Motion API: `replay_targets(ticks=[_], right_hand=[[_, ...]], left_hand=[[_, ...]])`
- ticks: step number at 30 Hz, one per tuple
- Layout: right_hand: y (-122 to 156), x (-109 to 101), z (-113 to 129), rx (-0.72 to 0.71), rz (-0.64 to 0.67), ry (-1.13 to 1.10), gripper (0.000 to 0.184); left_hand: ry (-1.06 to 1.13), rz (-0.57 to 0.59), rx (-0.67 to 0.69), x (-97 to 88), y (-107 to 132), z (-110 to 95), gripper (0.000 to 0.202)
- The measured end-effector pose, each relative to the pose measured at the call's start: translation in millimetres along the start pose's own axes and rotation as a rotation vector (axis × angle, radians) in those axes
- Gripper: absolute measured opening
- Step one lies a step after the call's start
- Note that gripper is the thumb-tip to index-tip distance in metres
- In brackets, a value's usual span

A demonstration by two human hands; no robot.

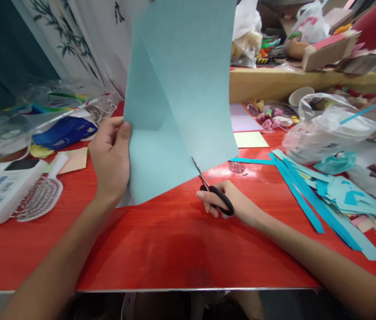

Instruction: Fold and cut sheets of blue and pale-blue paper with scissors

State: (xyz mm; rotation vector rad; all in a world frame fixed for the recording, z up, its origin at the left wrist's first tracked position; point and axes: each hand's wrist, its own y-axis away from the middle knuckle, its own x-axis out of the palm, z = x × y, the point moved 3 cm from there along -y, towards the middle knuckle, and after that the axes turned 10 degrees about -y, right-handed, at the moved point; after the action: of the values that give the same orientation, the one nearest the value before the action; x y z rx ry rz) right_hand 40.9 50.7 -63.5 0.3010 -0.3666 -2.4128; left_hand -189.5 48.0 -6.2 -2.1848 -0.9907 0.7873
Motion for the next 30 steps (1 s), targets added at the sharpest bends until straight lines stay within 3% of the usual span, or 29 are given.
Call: replay_targets(ticks=[30], right_hand=[[-0.9, -0.1, -4.8, -0.091, -0.003, 0.015, 0.050]], left_hand=[[0.014, 0.002, -0.010, 1.6, 3.7, -1.5, 0.017]])
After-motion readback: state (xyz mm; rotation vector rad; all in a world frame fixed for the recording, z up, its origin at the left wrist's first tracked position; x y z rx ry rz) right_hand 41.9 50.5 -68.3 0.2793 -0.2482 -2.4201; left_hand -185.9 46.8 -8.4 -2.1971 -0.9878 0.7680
